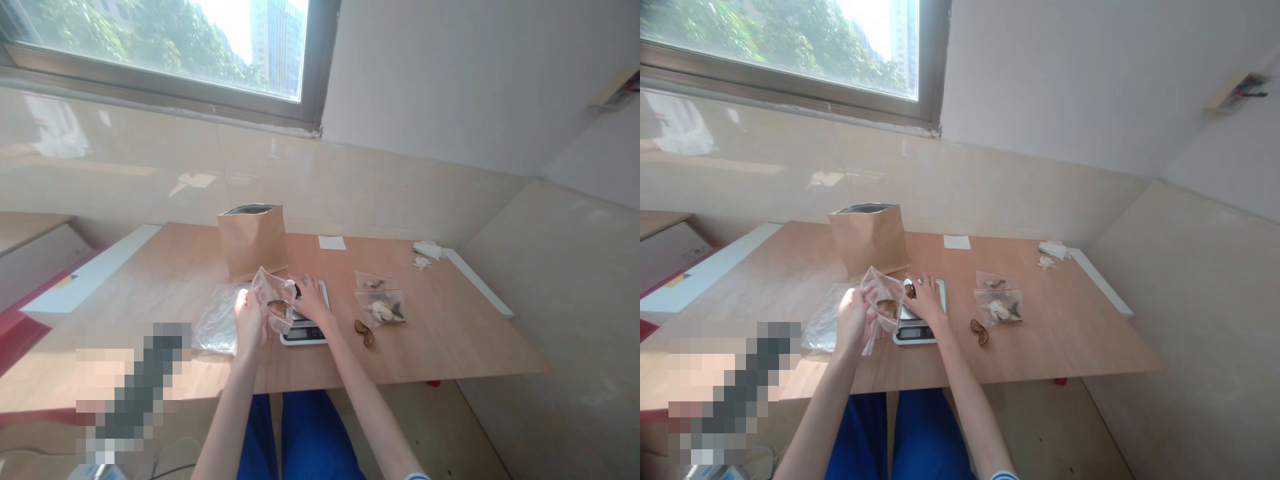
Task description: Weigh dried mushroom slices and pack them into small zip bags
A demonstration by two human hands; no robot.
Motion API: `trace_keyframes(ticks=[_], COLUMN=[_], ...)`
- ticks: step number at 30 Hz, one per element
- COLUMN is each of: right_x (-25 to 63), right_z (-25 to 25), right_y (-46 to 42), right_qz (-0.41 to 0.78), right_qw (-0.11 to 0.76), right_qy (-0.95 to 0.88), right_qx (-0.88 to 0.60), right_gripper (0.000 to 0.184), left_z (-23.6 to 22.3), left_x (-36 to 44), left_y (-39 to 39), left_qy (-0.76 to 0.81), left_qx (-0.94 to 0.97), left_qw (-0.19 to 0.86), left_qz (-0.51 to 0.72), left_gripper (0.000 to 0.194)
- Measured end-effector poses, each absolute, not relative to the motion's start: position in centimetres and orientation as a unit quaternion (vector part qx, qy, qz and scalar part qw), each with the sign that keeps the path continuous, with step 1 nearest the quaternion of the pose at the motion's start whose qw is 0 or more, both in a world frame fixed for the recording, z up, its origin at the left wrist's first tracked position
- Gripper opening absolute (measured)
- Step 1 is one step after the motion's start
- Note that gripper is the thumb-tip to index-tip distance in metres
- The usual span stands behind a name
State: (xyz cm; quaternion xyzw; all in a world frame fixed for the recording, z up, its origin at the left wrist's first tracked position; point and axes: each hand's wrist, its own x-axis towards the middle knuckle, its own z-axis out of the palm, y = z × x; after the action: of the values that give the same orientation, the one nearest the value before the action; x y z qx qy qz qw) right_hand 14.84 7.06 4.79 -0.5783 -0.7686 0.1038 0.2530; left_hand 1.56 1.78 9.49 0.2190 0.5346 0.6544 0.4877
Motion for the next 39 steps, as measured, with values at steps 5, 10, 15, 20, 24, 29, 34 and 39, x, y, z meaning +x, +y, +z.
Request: trace_keyframes(ticks=[5,10,15,20,24,29,34,39], right_x=[14.4,15.3,15.4,14.5,13.8,11.8,9.7,11.5], right_z=[3.3,4.2,7.0,12.4,15.2,15.3,14.7,15.6], right_y=[7.3,7.4,7.1,4.9,3.3,4.0,4.9,2.4], right_qz=[0.018,0.033,0.209,0.409,0.356,0.333,0.247,0.206], right_qw=[0.186,0.193,0.414,0.404,0.334,0.382,0.363,0.395], right_qy=[-0.771,-0.756,-0.646,-0.665,-0.711,-0.678,-0.690,-0.718], right_qx=[-0.609,-0.624,-0.607,-0.477,-0.506,-0.532,-0.575,-0.535], right_gripper=[0.028,0.023,0.022,0.030,0.035,0.050,0.039,0.030], left_z=[9.9,9.9,9.3,9.0,9.2,9.4,10.0,10.8], left_x=[1.4,1.2,1.4,2.0,2.2,2.4,2.8,2.3], left_y=[1.8,1.6,1.3,1.0,0.5,-0.1,-0.6,-0.7], left_qy=[0.531,0.531,0.509,0.504,0.502,0.498,0.485,0.480], left_qx=[0.184,0.185,0.210,0.230,0.243,0.239,0.226,0.172], left_qw=[0.520,0.529,0.548,0.548,0.550,0.558,0.576,0.595], left_qz=[0.643,0.635,0.630,0.627,0.622,0.619,0.618,0.621], left_gripper=[0.016,0.017,0.025,0.028,0.031,0.034,0.036,0.027])
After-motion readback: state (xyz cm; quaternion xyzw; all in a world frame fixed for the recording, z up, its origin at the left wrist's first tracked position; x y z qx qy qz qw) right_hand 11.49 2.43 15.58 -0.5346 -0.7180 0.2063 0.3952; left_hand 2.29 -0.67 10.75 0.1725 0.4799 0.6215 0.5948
